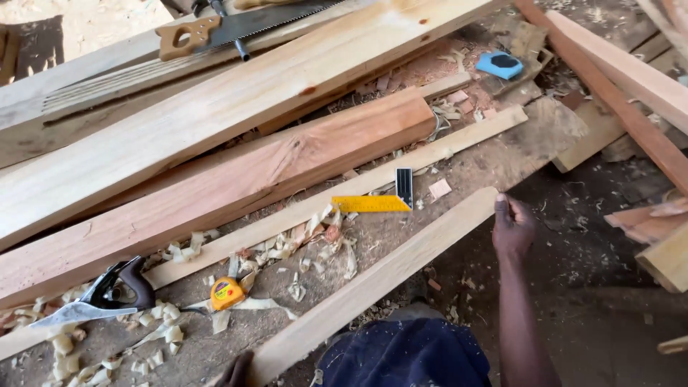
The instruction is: The person measures a long, thin piece of wood with a tape measure and marks it with a pencil. They then use a try square to draw a perpendicular line across the wood. The person repeats the measuring and marking process on a larger wooden plank.
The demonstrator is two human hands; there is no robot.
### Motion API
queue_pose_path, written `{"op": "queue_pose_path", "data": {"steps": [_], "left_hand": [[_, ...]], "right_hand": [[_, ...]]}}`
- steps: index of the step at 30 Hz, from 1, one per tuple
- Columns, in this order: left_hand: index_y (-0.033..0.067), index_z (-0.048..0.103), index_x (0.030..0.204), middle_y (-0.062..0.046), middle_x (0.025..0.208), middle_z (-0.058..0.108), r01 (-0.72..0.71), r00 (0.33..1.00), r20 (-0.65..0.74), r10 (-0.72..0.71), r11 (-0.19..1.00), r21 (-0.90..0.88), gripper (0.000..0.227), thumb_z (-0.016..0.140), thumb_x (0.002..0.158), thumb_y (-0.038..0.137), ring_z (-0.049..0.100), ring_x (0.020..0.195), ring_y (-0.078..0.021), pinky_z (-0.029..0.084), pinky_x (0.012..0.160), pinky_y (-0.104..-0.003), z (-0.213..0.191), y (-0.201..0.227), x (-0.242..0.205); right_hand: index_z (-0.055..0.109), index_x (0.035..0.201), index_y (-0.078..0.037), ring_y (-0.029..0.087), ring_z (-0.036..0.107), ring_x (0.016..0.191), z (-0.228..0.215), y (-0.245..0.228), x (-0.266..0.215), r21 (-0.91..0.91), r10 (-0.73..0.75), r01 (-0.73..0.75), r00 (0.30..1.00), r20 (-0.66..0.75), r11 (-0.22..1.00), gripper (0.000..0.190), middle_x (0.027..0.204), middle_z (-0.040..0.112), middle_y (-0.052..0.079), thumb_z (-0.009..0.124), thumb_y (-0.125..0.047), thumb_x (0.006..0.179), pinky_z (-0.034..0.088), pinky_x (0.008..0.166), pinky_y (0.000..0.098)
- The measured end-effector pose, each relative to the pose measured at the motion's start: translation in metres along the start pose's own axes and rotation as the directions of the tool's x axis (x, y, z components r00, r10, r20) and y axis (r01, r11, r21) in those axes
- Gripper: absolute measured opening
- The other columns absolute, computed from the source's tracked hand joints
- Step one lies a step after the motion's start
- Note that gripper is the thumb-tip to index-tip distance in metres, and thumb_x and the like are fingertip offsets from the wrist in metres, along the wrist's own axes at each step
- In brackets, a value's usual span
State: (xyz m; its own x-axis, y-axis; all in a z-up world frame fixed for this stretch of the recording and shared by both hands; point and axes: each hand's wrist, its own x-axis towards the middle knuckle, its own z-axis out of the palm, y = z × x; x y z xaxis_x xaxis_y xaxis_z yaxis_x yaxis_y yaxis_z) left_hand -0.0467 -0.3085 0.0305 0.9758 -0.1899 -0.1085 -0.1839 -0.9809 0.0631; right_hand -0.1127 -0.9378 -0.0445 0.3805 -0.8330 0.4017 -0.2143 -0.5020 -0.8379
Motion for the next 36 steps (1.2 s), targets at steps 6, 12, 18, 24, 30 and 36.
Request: {"op": "queue_pose_path", "data": {"steps": [6, 12, 18, 24, 30, 36], "left_hand": [[0.0367, 0.066, 0.12, 0.01, 0.119, 0.074, -0.111, 0.993, -0.027, 0.113, 0.993, 0.048, 0.061, 0.078, 0.061, 0.037, 0.077, 0.086, -0.0267, 0.06, 0.07, -0.047, -0.016, 0.1, 0.051], [0.0437, 0.069, 0.129, 0.005, 0.13, 0.058, 0.316, 0.925, -0.223, -0.307, 0.949, 0.006, 0.074, 0.09, 0.058, 0.045, 0.074, 0.079, -0.0277, 0.059, 0.06, -0.048, -0.022, 0.164, 0.051], [0.0082, 0.071, 0.132, -0.012, 0.102, 0.063, 0.319, 0.783, -0.263, -0.564, 0.727, -0.608, 0.054, 0.086, 0.084, 0.028, 0.052, 0.074, -0.02, 0.044, 0.061, -0.033, -0.052, 0.26, 0.051], [0.0131, 0.065, 0.133, -0.013, 0.128, 0.059, -0.009, 0.988, -0.076, -0.132, 0.449, -0.894, 0.05, 0.039, 0.092, 0.0, 0.058, 0.123, -0.0257, 0.052, 0.106, -0.048, -0.056, 0.379, 0.087], [0.0224, 0.04, 0.155, -0.006, 0.169, 0.023, -0.143, 0.913, 0.073, 0.402, 0.483, -0.864, 0.056, 0.041, 0.103, 0.046, 0.016, 0.158, -0.02, 0.03, 0.116, -0.048, -0.052, 0.472, 0.105], [0.0114, 0.022, 0.161, -0.016, 0.171, 0.016, -0.228, 0.886, 0.1, 0.453, 0.612, -0.757, 0.09, 0.044, 0.093, 0.066, 0.013, 0.159, -0.0301, 0.012, 0.127, -0.049, -0.052, 0.489, 0.115]], "right_hand": [[0.071, 0.117, -0.005, 0.024, 0.072, 0.091, -0.004, 0.02, 0.068, -0.057, 0.332, -0.328, 0.919, 0.211, 0.943, 0.014, 0.106, 0.074, 0.013, 0.068, -0.013, 0.108, 0.062, 0.068, 0.0381], [0.077, 0.111, -0.001, 0.02, 0.065, 0.081, -0.011, 0.045, 0.114, -0.157, 0.28, -0.239, 0.897, 0.342, 0.958, 0.025, 0.091, 0.074, 0.01, 0.077, -0.024, 0.104, 0.053, 0.067, 0.037], [0.044, 0.157, -0.014, 0.036, 0.072, 0.1, -0.022, -0.025, 0.102, -0.417, 0.617, -0.456, 0.532, 0.58, 0.786, 0.076, 0.147, 0.056, 0.021, 0.054, -0.054, 0.093, 0.056, 0.086, 0.0503], [0.07, 0.124, -0.004, 0.012, 0.062, 0.062, -0.01, -0.078, 0.022, -0.017, 0.117, -0.117, 0.952, 0.282, 0.993, 0.029, 0.087, 0.073, 0.005, 0.064, -0.022, 0.102, 0.053, 0.048, 0.0237], [0.067, 0.107, -0.004, 0.018, 0.058, 0.06, -0.027, -0.125, 0.027, 0.527, -0.215, -0.252, 0.71, 0.671, 0.812, 0.015, 0.094, 0.067, 0.01, 0.06, -0.007, 0.094, 0.046, 0.055, 0.0332], [0.067, 0.096, -0.009, 0.015, 0.063, 0.063, -0.045, -0.042, 0.043, 0.474, -0.163, -0.317, 0.667, 0.727, 0.821, 0.007, 0.08, 0.069, 0.004, 0.065, -0.014, 0.101, 0.052, 0.052, 0.0291]]}}
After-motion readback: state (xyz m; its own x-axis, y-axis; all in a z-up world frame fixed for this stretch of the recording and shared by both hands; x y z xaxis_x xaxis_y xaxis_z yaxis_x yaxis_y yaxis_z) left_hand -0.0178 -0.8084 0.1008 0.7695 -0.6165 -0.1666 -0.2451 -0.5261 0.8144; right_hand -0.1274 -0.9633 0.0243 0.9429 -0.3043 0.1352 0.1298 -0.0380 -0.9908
